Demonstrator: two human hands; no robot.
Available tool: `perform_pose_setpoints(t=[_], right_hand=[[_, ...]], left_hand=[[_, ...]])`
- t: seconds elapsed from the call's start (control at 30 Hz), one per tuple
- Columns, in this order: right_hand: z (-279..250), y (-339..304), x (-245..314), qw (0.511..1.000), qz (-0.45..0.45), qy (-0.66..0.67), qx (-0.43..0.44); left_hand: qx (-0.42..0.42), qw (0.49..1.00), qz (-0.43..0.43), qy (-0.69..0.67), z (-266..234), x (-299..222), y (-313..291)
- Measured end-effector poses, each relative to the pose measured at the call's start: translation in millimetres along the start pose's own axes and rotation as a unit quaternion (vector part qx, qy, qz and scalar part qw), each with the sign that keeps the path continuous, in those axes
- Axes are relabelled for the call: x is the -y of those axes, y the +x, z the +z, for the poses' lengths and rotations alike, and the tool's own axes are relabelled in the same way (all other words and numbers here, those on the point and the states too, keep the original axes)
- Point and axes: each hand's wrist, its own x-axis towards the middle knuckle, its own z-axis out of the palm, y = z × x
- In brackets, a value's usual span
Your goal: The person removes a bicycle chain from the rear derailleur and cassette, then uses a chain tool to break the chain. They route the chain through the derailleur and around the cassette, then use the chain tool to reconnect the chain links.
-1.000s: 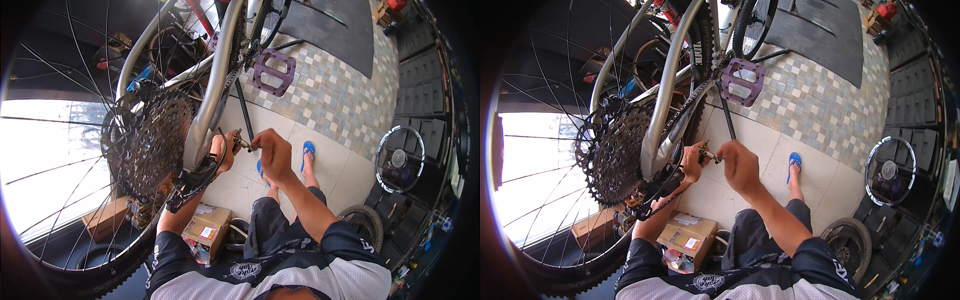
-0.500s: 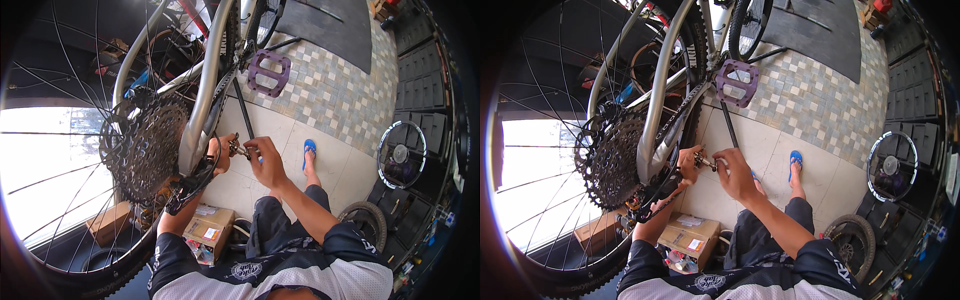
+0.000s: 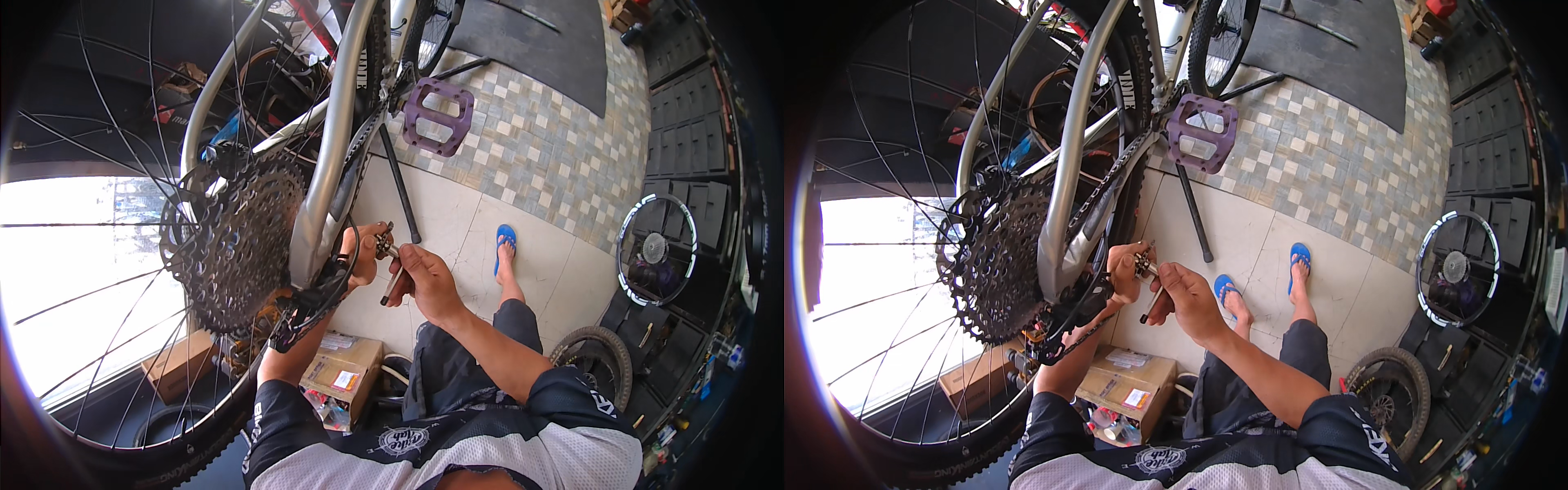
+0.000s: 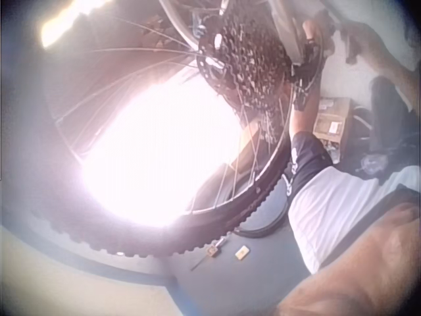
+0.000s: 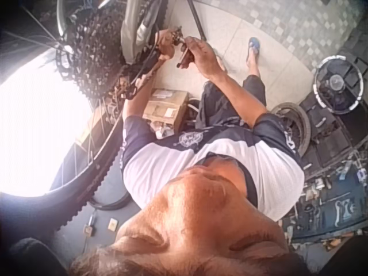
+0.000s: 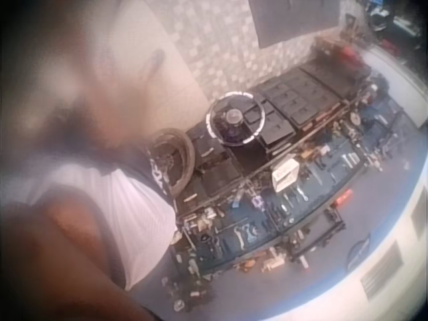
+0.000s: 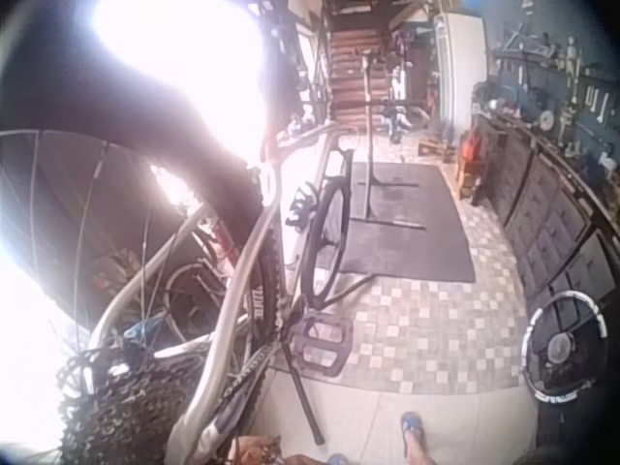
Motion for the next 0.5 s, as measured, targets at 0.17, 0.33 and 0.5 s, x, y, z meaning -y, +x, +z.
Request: perform_pose_setpoints(t=[0.17,0.33,0.5], right_hand=[[2,2,7,0.998,-0.026,-0.05,0.007],[9,-1,5,0.998,-0.038,-0.059,-0.005],[-11,14,1,0.866,-0.156,-0.465,-0.097]], left_hand=[[0.021,1.0,0.013,0.016,-7,9,0],[0.008,1.0,-0.01,0.013,-7,16,-1],[-0.009,0.996,-0.055,-0.071,-4,40,-10]])
